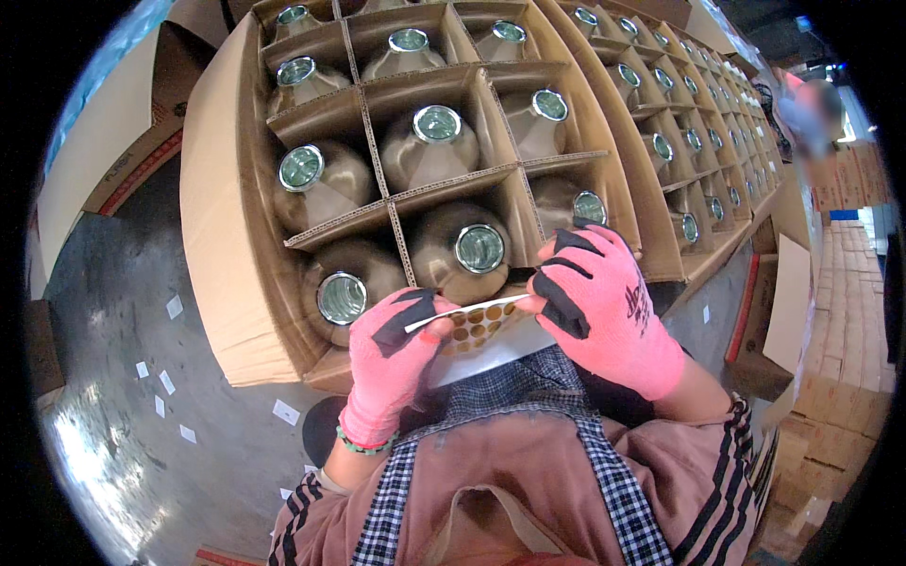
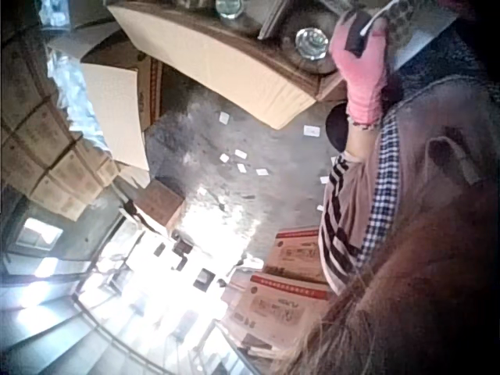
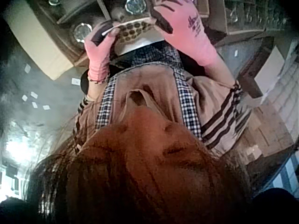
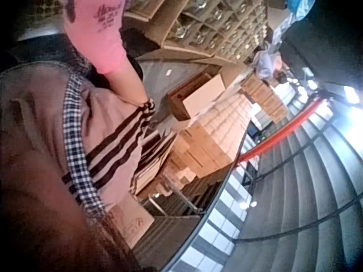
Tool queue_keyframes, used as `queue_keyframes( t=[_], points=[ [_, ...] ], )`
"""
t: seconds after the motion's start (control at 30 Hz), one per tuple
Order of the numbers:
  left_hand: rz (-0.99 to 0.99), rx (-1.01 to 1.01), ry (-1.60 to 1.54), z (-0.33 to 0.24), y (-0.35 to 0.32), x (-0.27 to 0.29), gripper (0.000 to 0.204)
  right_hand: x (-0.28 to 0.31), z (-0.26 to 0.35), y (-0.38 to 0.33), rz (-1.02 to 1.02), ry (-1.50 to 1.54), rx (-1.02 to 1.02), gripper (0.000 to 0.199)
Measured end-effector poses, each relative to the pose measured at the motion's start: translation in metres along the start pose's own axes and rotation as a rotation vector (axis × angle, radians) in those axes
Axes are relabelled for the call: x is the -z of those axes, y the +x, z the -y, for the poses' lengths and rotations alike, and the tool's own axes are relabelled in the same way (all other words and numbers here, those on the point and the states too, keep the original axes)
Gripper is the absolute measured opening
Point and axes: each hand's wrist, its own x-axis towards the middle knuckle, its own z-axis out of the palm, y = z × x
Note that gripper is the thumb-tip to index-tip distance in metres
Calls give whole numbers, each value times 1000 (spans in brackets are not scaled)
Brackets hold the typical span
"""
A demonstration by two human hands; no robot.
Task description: The person applies round gold stickers to the lids of glass jars arranged in a cardboard box. They peel each sticker from a sheet and press it onto the jar lid, working systematically through the rows of jars.
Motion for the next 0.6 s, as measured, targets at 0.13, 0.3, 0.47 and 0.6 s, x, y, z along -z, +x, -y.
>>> queue_keyframes(
  t=[0.13, 0.3, 0.47, 0.6],
  points=[
    [4, 4, 98, 4, 0, -3, 16, -2, 3, -4, -36, -184, -8, 21],
    [44, 7, 129, 0, 0, -7, 16, -10, 2, -3, -120, -30, 109, 21],
    [27, 63, 102, 3, 2, -9, 16, -12, -1, -10, -123, -112, 214, 20],
    [42, 54, 104, 5, 6, -13, 16, -17, -6, -16, -166, -109, 230, 23]
  ],
)
